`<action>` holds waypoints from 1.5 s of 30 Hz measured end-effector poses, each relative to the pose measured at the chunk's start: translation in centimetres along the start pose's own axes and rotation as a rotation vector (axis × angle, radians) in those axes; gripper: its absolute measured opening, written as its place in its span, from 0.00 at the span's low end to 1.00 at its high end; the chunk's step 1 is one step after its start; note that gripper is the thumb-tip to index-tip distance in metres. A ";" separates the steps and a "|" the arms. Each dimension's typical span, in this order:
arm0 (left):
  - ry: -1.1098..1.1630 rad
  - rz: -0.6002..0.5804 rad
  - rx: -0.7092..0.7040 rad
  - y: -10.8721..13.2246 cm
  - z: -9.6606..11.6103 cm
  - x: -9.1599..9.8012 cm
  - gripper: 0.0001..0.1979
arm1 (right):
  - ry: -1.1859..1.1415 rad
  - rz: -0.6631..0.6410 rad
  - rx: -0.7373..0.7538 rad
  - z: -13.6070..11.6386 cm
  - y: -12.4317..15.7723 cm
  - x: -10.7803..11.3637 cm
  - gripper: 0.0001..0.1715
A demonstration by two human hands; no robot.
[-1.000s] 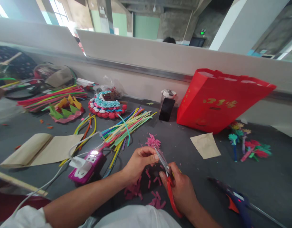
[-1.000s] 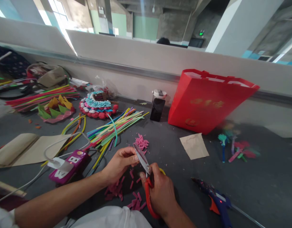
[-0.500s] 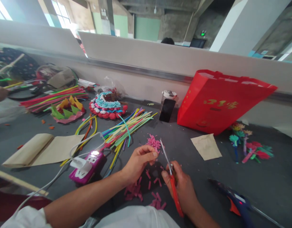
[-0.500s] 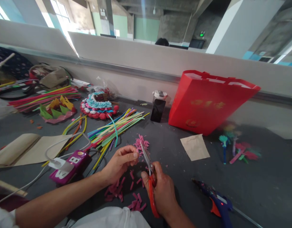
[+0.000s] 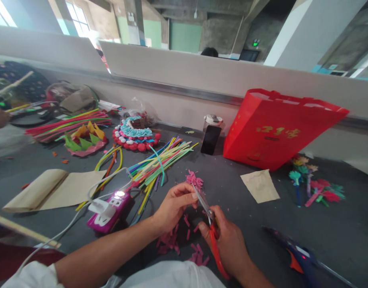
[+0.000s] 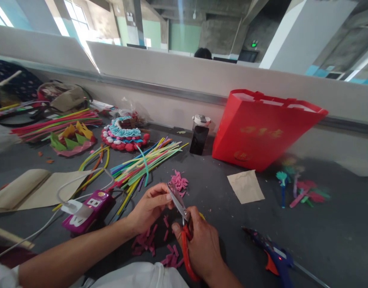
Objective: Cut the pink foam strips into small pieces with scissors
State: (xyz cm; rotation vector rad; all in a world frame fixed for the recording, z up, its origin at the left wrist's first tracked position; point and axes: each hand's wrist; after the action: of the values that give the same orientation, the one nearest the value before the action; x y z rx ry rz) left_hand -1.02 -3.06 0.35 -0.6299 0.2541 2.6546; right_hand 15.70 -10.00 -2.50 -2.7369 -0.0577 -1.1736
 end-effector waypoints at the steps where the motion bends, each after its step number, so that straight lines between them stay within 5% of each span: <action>1: 0.001 -0.006 0.001 0.0 0.0 0.0 0.06 | -0.001 -0.005 0.000 0.0 0.0 0.0 0.13; 21: -0.057 -0.046 -0.014 -0.1 -0.3 -0.1 0.05 | -0.229 -0.073 -0.083 0.4 0.1 -0.3 0.15; 26: -0.554 0.036 -0.119 0.0 -0.4 -0.2 0.05 | -0.368 0.015 -0.059 0.5 -0.5 0.0 0.17; 35: -1.379 -0.073 -0.657 0.3 -1.7 -0.2 0.03 | -0.448 0.067 -0.031 0.1 -0.6 0.3 0.16; 40: -1.635 -0.092 -0.902 0.4 -2.1 -0.3 0.06 | -0.407 0.106 -0.046 0.5 -0.6 -0.3 0.17; 45: -1.677 -0.126 -0.916 0.7 -2.0 -0.6 0.07 | -0.398 0.114 -0.058 1.0 -0.7 -0.6 0.14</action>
State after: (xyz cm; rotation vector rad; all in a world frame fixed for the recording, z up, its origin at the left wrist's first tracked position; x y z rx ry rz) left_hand -0.05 -4.40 -1.09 1.3476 -1.3674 2.1130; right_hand 15.98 -9.10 -3.52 -2.9361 0.0844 -0.5982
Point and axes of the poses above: each hand's wrist, its own y-axis away from the middle knuckle, its own x-axis out of the back of the hand, z = x × y, and after that the axes turned 9 degrees about -y, right-handed
